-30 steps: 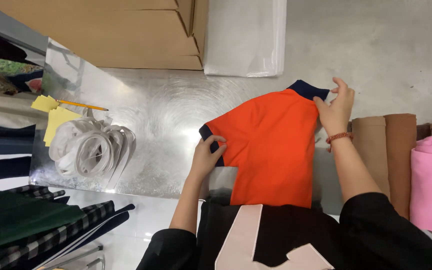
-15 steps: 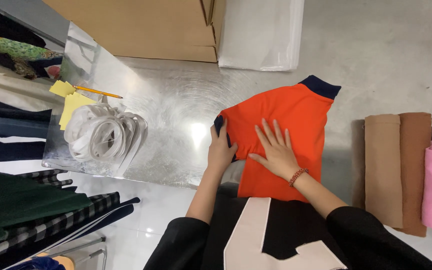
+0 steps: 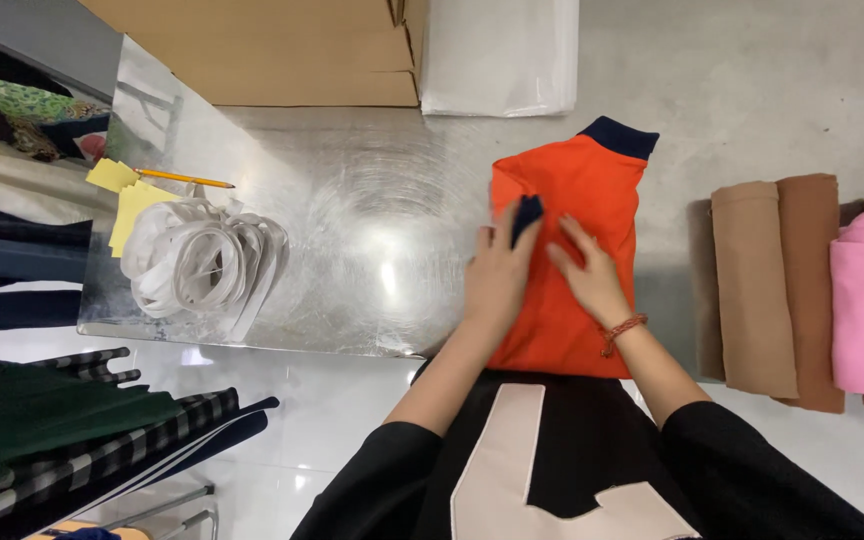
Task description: The person folds a pink pair of pants, a black pair of pants, an orange shirt, and a green pair of pants on a metal table. They retrieve each item from a nearby clothing rack, fold it neatly, and place it on a stack of brown paper.
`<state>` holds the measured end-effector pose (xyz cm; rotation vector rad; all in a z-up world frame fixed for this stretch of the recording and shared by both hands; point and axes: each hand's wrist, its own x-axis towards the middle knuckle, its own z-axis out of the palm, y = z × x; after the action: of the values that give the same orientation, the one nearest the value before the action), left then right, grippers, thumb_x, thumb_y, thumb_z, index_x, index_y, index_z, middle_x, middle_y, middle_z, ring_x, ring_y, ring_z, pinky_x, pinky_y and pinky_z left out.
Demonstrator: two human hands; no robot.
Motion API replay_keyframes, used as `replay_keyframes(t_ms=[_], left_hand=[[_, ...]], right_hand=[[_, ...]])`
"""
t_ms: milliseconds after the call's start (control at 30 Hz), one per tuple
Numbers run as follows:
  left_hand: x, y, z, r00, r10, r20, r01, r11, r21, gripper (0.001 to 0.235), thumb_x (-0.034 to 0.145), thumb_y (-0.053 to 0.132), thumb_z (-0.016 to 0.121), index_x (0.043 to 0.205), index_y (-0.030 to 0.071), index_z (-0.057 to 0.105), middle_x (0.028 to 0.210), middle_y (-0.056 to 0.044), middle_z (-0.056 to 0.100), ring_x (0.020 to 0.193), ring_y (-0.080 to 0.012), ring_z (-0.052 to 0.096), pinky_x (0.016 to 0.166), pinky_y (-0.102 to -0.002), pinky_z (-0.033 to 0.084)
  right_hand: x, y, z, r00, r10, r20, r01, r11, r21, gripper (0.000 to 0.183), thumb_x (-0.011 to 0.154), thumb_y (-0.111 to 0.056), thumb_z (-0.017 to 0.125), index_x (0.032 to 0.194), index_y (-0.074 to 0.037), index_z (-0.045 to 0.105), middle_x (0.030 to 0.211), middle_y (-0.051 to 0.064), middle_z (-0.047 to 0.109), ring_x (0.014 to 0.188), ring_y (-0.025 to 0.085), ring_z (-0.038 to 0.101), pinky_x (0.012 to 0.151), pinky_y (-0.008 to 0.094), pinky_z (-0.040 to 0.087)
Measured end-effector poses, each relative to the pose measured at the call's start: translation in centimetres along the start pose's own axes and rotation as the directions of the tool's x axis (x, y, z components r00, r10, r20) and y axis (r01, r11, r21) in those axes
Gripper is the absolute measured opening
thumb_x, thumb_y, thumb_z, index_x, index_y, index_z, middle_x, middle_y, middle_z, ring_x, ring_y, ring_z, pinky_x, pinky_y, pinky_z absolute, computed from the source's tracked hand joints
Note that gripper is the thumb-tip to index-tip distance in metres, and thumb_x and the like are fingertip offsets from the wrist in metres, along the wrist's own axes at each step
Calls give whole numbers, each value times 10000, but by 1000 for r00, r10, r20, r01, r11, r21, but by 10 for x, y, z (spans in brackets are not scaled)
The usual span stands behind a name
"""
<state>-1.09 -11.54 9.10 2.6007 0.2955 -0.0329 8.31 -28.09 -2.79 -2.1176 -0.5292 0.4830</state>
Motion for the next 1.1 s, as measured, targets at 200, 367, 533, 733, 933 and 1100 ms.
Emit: replay_keyframes(t_ms=[200, 367, 533, 733, 933, 1100], left_hand=[[-17, -6, 84, 945, 320, 67, -322, 947, 21, 709, 1036, 177, 608, 1659, 359, 322, 1491, -61, 571, 1295, -306, 619, 956, -507, 596], [-28, -48, 88, 964, 246, -100, -256, 962, -96, 674, 911, 113, 669, 1546, 273, 509, 1349, -42, 583, 1224, -291, 577, 939, -445, 561], [-29, -63, 83, 998, -35, 45, 48, 936, -349, 933, 873, 101, 824, 1648, 124, 306, 1393, -226, 495, 1256, -442, 585, 1025, -557, 545], [-30, -64, 62, 979, -81, 187, 163, 862, -480, 877, 933, -46, 684, 1675, 146, 257, 1310, -296, 577, 1270, -502, 616, 1061, -585, 547], [-25, -84, 79, 972, -180, 152, 228, 883, -411, 524, 958, 76, 661, 1425, 245, 495, 1036, -122, 715, 978, -349, 770, 854, -479, 622], [-32, -83, 69, 980, -138, 144, 191, 859, -475, 479, 996, 2, 620, 1397, 239, 508, 1169, -193, 704, 1083, -376, 726, 913, -481, 619]], right_hand=[[-28, -33, -42, 933, 353, -75, -246, 774, 583, 556, 1179, -479, 368, 1641, -174, 421, 1539, 266, 541, 1313, 413, 624, 1002, 507, 581], [-32, -27, -33, 948, 317, -20, -262, 817, 513, 743, 1090, -226, 666, 1704, -142, 257, 1496, 351, 504, 1284, 449, 620, 914, 495, 634], [-20, 5, -22, 967, 238, -88, -199, 926, 321, 709, 1057, -70, 678, 1672, -135, 331, 1239, 188, 677, 1039, 300, 730, 776, 364, 672], [-16, 0, -23, 970, 222, -99, -187, 942, 277, 664, 1047, -10, 629, 1648, -93, 359, 1158, 195, 699, 828, 251, 739, 756, 371, 651], [-12, -4, -36, 970, 240, -45, -233, 964, 126, 684, 999, -17, 664, 1634, -96, 422, 1209, 227, 713, 699, 229, 744, 789, 425, 622], [38, 0, -49, 968, 245, 51, -228, 946, -229, 652, 900, -344, 816, 1453, -29, 673, 1270, 225, 736, 1158, 375, 719, 985, 498, 563]])
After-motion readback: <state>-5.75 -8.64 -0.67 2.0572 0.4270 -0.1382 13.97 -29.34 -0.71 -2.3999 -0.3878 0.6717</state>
